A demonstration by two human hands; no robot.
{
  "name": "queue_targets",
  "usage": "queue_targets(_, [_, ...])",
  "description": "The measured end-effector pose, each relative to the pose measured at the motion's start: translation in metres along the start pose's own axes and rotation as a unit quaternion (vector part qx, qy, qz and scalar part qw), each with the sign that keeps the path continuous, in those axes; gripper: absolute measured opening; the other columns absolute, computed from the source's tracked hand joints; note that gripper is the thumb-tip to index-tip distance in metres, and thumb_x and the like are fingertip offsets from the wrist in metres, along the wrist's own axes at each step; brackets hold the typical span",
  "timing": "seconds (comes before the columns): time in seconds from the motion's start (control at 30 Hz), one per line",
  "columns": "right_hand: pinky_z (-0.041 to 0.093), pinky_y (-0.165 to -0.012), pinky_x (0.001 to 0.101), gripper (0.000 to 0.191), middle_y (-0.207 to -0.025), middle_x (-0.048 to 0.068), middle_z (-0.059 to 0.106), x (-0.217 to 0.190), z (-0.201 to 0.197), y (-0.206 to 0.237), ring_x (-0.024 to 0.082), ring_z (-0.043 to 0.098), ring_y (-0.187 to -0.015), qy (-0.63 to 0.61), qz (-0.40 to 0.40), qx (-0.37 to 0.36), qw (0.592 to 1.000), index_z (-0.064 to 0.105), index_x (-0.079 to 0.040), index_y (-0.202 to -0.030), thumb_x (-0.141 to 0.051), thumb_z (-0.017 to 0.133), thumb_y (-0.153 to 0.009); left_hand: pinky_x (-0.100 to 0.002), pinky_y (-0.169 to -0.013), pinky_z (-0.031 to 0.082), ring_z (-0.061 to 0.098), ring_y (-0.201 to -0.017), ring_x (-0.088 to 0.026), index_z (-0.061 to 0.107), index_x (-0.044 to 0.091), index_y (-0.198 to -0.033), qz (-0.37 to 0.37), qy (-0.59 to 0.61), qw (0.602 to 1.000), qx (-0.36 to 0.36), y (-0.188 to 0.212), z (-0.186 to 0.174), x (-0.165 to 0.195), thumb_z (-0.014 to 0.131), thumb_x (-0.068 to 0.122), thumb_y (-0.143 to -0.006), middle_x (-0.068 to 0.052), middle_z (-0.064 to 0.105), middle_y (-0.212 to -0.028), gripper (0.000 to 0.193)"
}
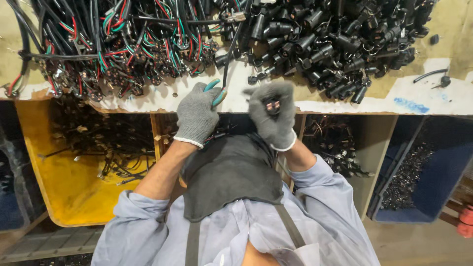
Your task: The person sits at a workbench wearing gloves and uses pliers to strip insulation from the ends of black electrical cords, pulling the stripped wires free from piles of plugs and connectors. They repeatedly pick up a cord, cut and pull the insulation off with the pliers, and set the processed wires aside on the bench.
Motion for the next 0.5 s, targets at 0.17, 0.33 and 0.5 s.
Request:
queue_targets(0.17, [0.059,-0.087,0.0368,0.03,-0.096,0.011,0.067,-0.018,0.003,0.002,0.031,0.074,-0.098,0.27,-0.073,-0.107,0.954,0.057,-0.006,-0.109,-0.012,0.083,-0.094,-0.04,-0.066,0.054,0.069,-0.075,-0.027,0.078,0.015,-0.113,-0.064,0.17,0.983,-0.004,-0.001,-0.031,0.008,0.075,0.015,-0.091,-0.014,0.073,-0.09,0.023])
queue_targets(0.33, [0.05,-0.066,0.0417,0.039,-0.077,0.011,0.061,-0.019,0.006,-0.005,0.032,0.063,-0.07,0.324,-0.069,-0.2,0.922,0.063,-0.007,-0.094,-0.031,0.09,-0.079,-0.024,-0.076,0.058,0.071,-0.083,-0.004,0.077,0.005,-0.118,-0.137,0.471,0.861,-0.136,0.031,-0.082,0.025,0.076,0.01,-0.085,-0.004,0.08,-0.096,0.033])
queue_targets(0.5, [0.048,-0.061,0.0436,0.057,-0.073,0.01,0.061,-0.021,0.02,-0.012,0.031,0.062,-0.066,0.288,-0.11,-0.256,0.916,0.067,0.001,-0.108,-0.039,0.083,-0.071,-0.025,-0.076,0.058,0.07,-0.082,-0.005,0.077,0.005,-0.114,-0.069,0.395,0.913,-0.073,0.03,-0.08,0.043,0.075,0.012,-0.087,-0.005,0.081,-0.094,0.029])
Point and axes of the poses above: each hand's wrist, its own y-axis away from the middle knuckle, its own z-axis out of the palm, x = y × z, the point moved 3 cm from there along -y, towards the middle knuckle
